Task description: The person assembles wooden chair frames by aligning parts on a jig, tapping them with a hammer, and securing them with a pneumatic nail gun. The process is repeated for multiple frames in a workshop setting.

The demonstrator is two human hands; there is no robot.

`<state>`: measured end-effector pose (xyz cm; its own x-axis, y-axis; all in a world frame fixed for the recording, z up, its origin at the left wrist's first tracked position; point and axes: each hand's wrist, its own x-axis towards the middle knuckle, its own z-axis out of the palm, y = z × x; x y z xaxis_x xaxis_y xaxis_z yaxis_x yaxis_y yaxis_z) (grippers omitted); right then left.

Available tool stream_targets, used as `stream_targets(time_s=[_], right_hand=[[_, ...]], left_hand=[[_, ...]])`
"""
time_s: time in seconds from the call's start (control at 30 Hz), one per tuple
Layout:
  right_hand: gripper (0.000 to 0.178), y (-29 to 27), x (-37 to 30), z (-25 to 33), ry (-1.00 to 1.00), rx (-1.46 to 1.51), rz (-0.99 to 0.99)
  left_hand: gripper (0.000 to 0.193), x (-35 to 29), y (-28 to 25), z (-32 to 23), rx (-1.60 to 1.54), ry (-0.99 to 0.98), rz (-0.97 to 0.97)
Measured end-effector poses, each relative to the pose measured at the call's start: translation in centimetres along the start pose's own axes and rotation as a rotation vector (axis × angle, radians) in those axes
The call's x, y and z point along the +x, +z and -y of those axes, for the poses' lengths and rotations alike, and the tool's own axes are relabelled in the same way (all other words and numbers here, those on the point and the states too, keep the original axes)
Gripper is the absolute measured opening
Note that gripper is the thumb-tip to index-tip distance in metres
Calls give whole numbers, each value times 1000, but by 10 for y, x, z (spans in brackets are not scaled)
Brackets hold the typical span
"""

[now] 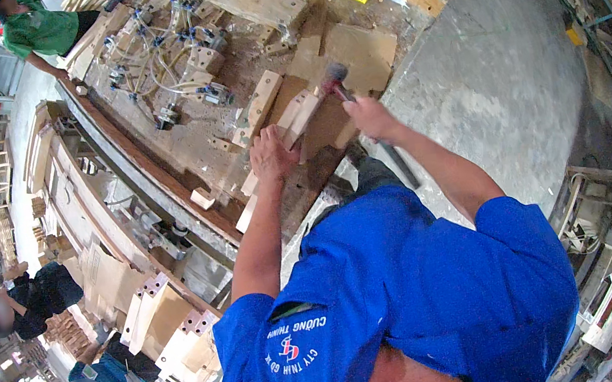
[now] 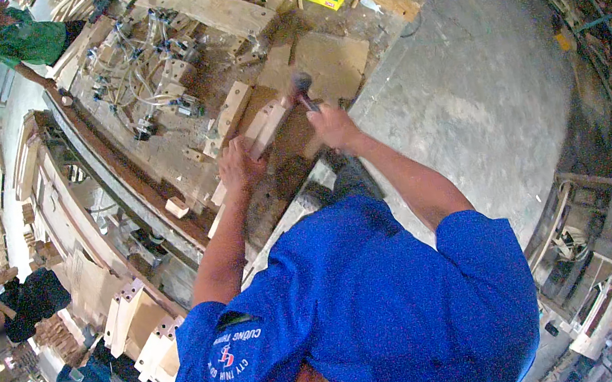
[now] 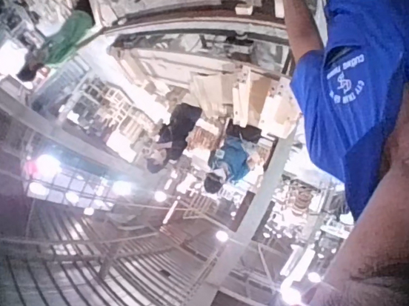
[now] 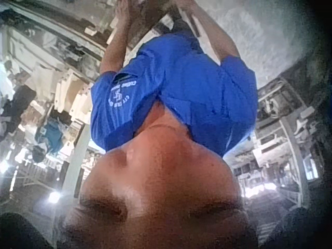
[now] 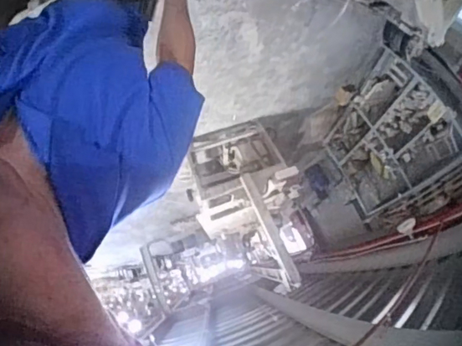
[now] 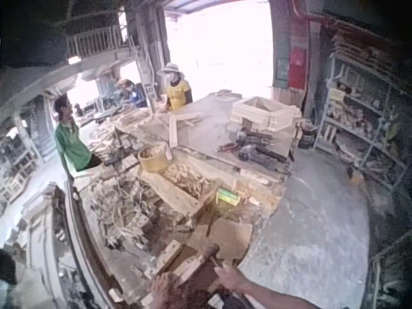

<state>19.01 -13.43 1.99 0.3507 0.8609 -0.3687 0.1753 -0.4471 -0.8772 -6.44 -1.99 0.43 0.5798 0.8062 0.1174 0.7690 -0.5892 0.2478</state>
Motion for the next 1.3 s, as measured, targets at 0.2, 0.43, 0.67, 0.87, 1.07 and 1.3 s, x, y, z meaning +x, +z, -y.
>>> stream_targets(time_s=[0.2,0.43,0.67,0.87,1.07,1.3], right_hand=[[39,-57,2,57,4,470,-251],[41,0,46,-22,-314,-57,-561],[40,-41,45,16,82,-65,26],[39,-83,117,9,29,-560,-432],[31,-112,163,0,-179,-850,-511],[43,-97,148,9,-165,-118,98]], left_hand=[[62,-3,6,1,-55,-45,33],[62,13,-8,-10,-33,19,33],[64,-2,-3,0,11,-53,27],[61,9,-10,-12,-23,-74,29],[48,29,-23,-17,-67,-73,145],[56,43,-82,-59,-142,-289,78]])
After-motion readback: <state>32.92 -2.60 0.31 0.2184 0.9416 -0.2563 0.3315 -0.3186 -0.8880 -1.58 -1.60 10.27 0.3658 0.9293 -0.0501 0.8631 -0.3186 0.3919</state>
